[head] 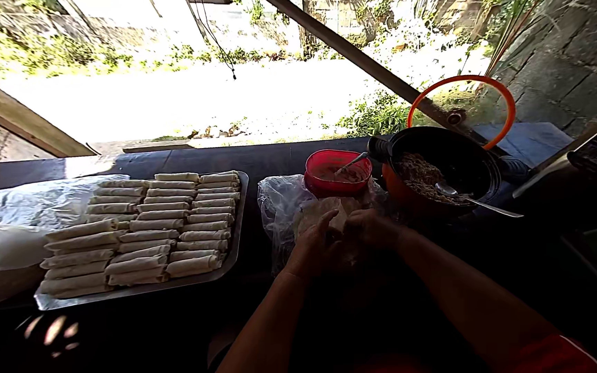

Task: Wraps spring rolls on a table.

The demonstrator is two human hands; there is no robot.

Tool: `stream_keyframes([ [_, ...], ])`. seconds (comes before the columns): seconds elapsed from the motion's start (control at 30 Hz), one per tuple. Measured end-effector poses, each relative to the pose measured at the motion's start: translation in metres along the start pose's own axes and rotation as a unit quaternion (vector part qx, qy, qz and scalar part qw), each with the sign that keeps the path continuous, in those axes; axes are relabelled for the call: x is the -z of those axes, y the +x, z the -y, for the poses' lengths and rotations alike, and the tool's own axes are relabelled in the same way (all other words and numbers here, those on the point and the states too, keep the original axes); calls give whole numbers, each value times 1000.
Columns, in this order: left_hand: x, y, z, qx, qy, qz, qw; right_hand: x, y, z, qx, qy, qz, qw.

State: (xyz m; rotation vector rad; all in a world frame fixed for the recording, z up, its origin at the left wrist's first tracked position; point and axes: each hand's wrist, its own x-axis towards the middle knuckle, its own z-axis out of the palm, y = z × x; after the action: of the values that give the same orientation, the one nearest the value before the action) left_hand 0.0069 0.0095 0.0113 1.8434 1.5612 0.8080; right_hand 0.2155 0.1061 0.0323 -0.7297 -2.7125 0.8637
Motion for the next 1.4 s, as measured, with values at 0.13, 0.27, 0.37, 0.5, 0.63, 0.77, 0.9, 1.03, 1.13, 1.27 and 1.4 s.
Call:
stream_keyframes([
  [0.13,-6,-2,2,-7,23,-39,999,-9,-6,0,26,-51,-25,998],
  [0.27,-7,-3,6,-31,32,-63,997,-14,-9,2,27,-63,-41,997],
  [0.37,2,-9,8,-47,56,-52,996,-14,-8,5,8,-73,-33,997],
  [0.5,21,-25,21,-63,82,-48,994,-16,-8,7,24,-115,-35,992],
  [0.63,33,-34,27,-57,115,-35,991,-14,-5,24,18,-180,-4,984],
  [0.77,38,-38,27,-65,185,-68,978,-8,2,43,0,-227,66,972],
  [0.9,33,-40,22,-102,250,-125,955,-5,5,52,-16,-249,112,962],
  [1.03,17,-38,19,-162,274,-181,931,-6,5,56,-26,-262,128,956],
  [1.13,4,-37,18,-156,213,-187,946,-9,1,55,-15,-271,111,956],
  [1.27,-6,-35,16,-90,53,-191,976,-19,-7,40,26,-261,19,965],
  [1.4,-6,-34,15,-66,53,-168,982,-24,-12,25,6,-193,-58,979],
])
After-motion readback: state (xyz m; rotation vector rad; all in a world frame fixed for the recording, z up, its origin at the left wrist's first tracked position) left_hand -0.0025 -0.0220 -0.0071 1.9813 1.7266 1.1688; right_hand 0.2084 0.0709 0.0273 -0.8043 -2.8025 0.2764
